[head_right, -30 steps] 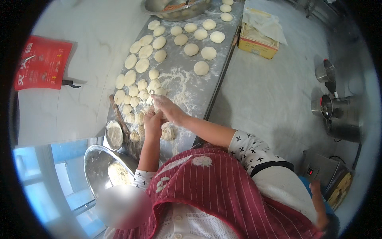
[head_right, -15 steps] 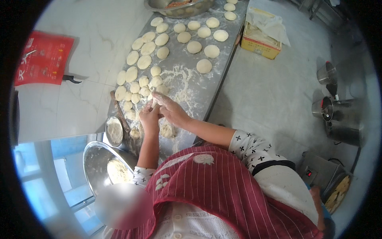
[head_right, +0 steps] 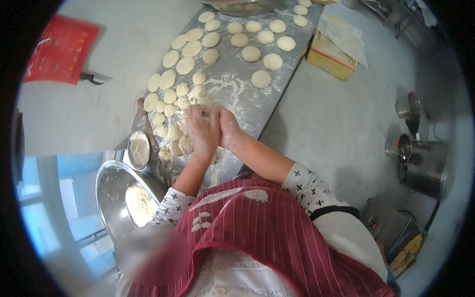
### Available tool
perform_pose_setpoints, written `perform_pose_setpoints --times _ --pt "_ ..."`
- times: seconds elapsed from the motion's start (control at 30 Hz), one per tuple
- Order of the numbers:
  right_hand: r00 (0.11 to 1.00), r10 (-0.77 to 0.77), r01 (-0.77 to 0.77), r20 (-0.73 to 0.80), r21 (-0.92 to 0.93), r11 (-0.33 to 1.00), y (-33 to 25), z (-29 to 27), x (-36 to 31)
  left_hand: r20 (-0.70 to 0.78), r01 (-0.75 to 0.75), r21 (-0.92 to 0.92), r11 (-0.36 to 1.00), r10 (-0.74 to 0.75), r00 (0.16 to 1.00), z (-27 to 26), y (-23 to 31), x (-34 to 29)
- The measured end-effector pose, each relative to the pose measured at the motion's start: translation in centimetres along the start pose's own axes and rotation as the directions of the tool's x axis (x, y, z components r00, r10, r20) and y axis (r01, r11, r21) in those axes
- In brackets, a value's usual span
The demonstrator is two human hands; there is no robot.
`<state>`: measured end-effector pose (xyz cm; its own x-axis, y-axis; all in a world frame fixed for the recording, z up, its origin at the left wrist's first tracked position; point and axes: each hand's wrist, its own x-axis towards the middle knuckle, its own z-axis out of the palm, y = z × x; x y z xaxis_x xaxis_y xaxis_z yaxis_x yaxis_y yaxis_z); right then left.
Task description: The person rolls small dough balls into flat circular discs using a rolling pin on a floured metal countertop. The person repeatedly flattens the dough, rotates it, and places the finished discs on the counter.
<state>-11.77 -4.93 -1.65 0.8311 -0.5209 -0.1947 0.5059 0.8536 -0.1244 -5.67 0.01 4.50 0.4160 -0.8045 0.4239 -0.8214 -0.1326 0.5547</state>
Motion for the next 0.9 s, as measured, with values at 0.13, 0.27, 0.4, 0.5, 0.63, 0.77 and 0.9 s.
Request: perform_pose_setpoints --times 0.13,0.27,0.4,0.5,0.63,0.77,0.9 --pt "0.961 0.208 -0.212 0.182 0.003 0.977 -0.8 -1.4 -1.0 -0.078 -0.342 -0.162 0.925 0.334 0.939 0.9 1.3 -3.3" --pt "0.99 0.131 -0.139 -0.05 -0.204 0.969 0.4 -1.8 -0.4 -0.032 -0.105 -0.138 0.985 0.102 0.994 1.3 -0.8 -2.1" --pt "0.944 0.33 -0.327 -0.027 0.077 0.942 -1.4 0.2 0.0 -0.047 -0.296 -0.151 0.943 0.292 0.955 1.1 -1.3 -3.6" --pt "0.909 0.281 -0.386 0.307 0.371 0.845 1.1 -4.5 0.6 0.079 -0.081 -0.403 0.911 0.123 0.989 1.5 -0.9 -2.7" --pt "0.932 0.294 -0.349 0.21 0.315 0.882 0.5 -3.7 0.6 0.022 -0.166 -0.144 0.976 0.171 0.985 2.3 -3.6 -3.9" --pt "0.97 0.193 -0.186 -0.147 0.062 0.981 -1.2 -2.8 0.5 0.183 -0.155 -0.163 0.974 0.184 0.966 3.2 -4.1 -3.3" --pt "0.926 -0.239 0.117 -0.293 -0.377 0.919 -3.3 -3.4 2.2 0.09 -0.23 -0.136 0.964 0.244 0.966 10.1 -8.6 3.6"
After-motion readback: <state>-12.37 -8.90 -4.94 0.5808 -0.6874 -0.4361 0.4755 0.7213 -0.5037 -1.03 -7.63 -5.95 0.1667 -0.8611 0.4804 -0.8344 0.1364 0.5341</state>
